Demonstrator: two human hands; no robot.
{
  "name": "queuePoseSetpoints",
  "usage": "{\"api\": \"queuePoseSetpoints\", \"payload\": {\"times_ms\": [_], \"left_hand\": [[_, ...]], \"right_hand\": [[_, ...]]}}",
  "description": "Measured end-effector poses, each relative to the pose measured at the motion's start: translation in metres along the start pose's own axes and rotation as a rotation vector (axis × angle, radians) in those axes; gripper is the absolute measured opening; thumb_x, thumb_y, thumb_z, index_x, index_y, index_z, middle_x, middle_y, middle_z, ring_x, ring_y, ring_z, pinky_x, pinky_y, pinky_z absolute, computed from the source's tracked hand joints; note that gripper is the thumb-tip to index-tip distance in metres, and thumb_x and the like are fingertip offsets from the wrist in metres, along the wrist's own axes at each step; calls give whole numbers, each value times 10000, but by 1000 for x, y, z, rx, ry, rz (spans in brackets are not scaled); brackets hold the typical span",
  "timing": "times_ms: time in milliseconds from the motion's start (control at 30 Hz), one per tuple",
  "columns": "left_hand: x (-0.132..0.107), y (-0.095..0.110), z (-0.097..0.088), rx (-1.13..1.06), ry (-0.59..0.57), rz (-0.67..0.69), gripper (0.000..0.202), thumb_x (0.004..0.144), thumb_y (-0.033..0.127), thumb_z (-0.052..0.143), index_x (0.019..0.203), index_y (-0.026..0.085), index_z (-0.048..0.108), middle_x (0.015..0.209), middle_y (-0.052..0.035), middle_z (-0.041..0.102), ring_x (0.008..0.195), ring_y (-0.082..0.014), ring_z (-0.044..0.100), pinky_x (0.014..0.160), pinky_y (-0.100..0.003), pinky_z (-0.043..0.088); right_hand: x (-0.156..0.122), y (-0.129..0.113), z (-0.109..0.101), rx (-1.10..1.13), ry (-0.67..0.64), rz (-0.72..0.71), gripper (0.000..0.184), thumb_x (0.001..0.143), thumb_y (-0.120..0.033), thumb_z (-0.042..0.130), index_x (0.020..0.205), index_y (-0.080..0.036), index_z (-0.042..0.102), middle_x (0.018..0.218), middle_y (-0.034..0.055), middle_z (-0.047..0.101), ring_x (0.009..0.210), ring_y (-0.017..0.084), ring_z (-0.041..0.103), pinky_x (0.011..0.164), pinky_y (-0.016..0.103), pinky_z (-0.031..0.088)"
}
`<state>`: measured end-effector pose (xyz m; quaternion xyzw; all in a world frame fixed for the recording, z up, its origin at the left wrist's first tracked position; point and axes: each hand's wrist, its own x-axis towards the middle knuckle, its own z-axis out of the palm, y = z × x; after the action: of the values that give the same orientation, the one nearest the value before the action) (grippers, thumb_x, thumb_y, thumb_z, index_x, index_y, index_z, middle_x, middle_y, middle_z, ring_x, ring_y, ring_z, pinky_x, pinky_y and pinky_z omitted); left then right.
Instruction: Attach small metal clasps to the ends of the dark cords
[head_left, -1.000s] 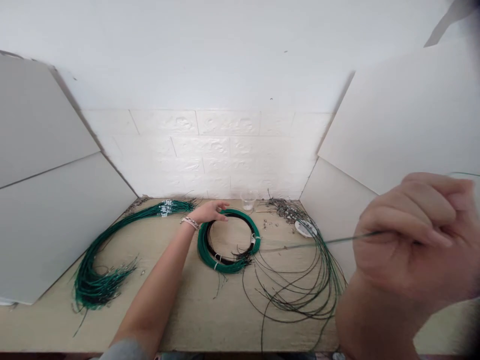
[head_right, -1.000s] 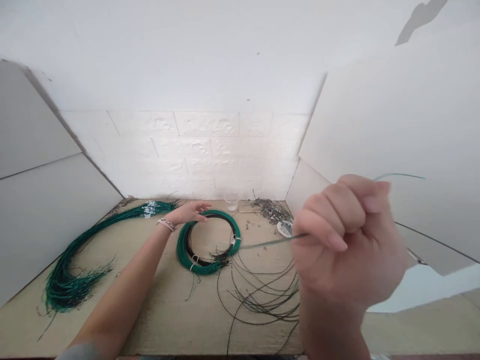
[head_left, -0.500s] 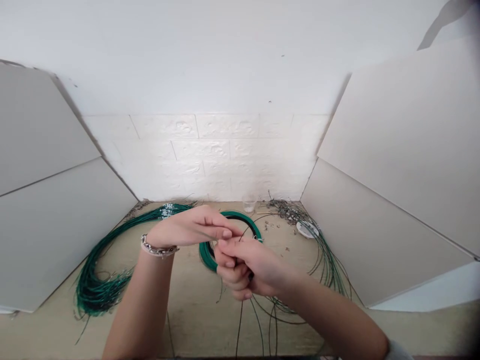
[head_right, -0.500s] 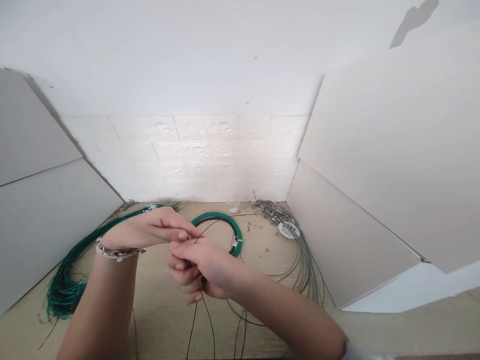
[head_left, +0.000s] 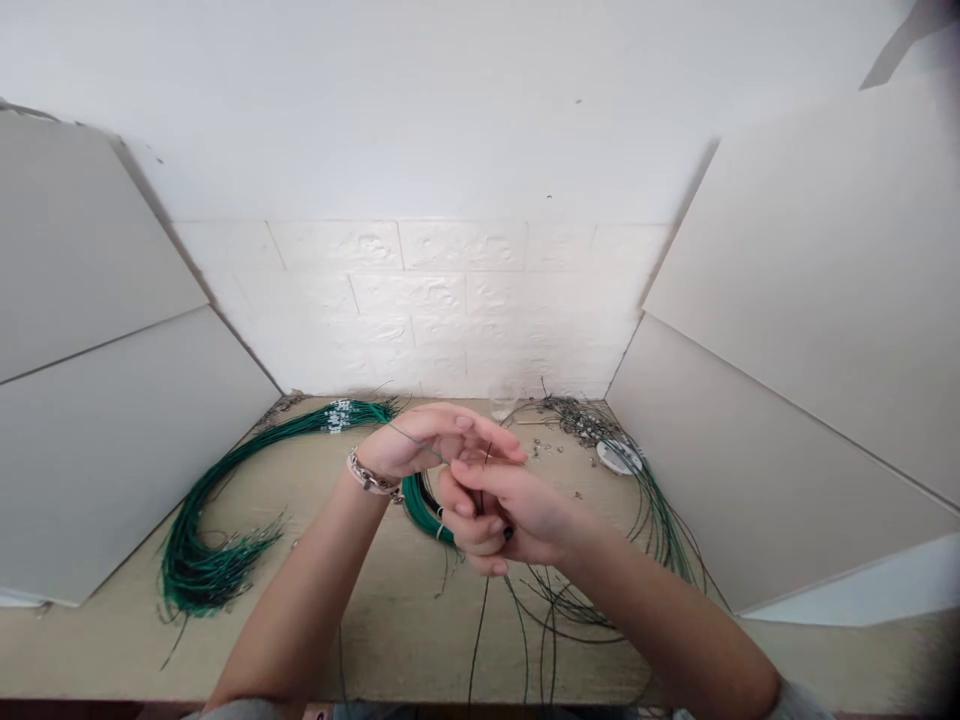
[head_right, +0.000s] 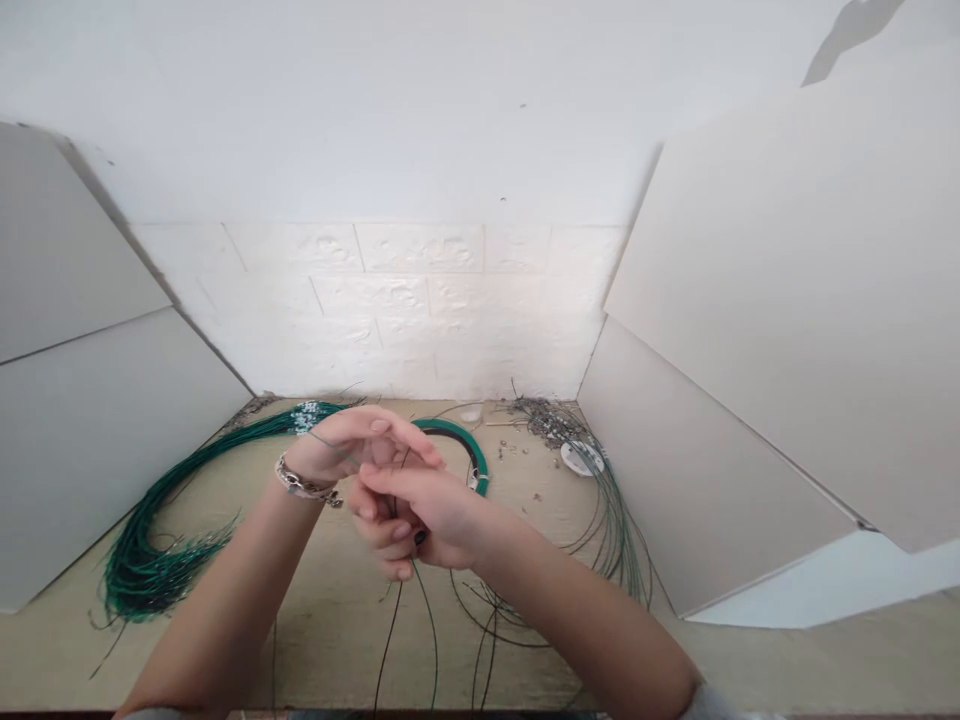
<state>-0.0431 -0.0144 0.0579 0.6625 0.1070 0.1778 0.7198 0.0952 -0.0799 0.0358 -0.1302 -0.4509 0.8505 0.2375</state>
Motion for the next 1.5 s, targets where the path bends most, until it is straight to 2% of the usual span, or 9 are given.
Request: {"api": "queuePoseSetpoints", "payload": {"times_ms": [133, 367, 533, 633, 733, 967, 1233, 1367, 1500], "left_hand": [[-9, -3, -18, 101, 43, 21, 364, 680, 178, 621, 1041, 143, 653, 1115, -115, 623, 1054, -250, 550, 932, -359, 398], [-12, 6, -11, 99, 138, 142, 351, 777, 375, 578, 977, 102, 671, 1026, -138, 653, 978, -232, 587, 888, -351, 434], [-4, 14, 9, -25, 349, 180, 263, 840, 302, 504, 800, 95, 661, 753, -76, 662, 689, -121, 611, 658, -226, 486], [-4, 14, 9, -87, 364, 159, 259, 847, 286, 490, 740, 94, 626, 685, -51, 623, 617, -94, 581, 554, -182, 459], [-3, 12, 8, -89, 277, 97, 267, 846, 289, 486, 725, 88, 615, 663, -53, 603, 602, -94, 565, 540, -182, 449], [8, 2, 13, -37, 198, -16, 269, 852, 288, 476, 708, 97, 598, 718, -69, 619, 693, -119, 578, 679, -246, 468], [9, 1, 17, -110, 282, 59, 327, 867, 322, 448, 631, 114, 537, 996, -120, 643, 969, -184, 578, 925, -354, 404], [12, -2, 20, -124, 292, 52, 269, 861, 293, 462, 754, 96, 610, 907, -110, 648, 907, -167, 594, 890, -322, 418], [16, -2, 20, -113, 509, 119, 162, 826, 205, 509, 850, 90, 621, 825, -70, 624, 780, -102, 575, 730, -218, 451]], "right_hand": [[-7, -7, -1, 47, 45, -56, 332, 895, -391, 315, 657, -185, 420, 418, -91, 270, 333, 48, 171, 329, 167, 298], [-5, -9, -3, 22, 154, -164, 270, 869, -344, 374, 658, -187, 437, 430, -95, 240, 355, 55, 188, 375, 184, 323], [-18, -22, -9, -571, 335, -158, 268, 812, -413, 521, 743, -164, 592, 704, 11, 569, 672, 106, 521, 658, 248, 429], [-32, -37, -21, -847, 488, -202, 333, 816, -482, 488, 876, -200, 656, 930, 43, 615, 844, 140, 538, 770, 282, 410], [-35, -47, -32, -742, 612, -278, 454, 839, -547, 381, 958, -203, 652, 927, 56, 623, 786, 129, 548, 757, 305, 425], [-21, -43, -40, -611, 756, -387, 265, 697, -406, 643, 754, -148, 657, 681, 2, 580, 606, 77, 474, 586, 229, 394], [-28, -49, -41, -757, 850, -476, 215, 711, -377, 609, 701, -163, 618, 660, -20, 554, 627, 85, 480, 612, 231, 391], [-24, -46, -38, -824, 770, -438, 223, 756, -359, 550, 657, -161, 580, 628, -17, 550, 634, 98, 497, 626, 241, 400], [-26, -46, -39, -836, 933, -578, 180, 783, -321, 506, 699, -175, 570, 683, -17, 553, 676, 98, 499, 653, 234, 390]]}}
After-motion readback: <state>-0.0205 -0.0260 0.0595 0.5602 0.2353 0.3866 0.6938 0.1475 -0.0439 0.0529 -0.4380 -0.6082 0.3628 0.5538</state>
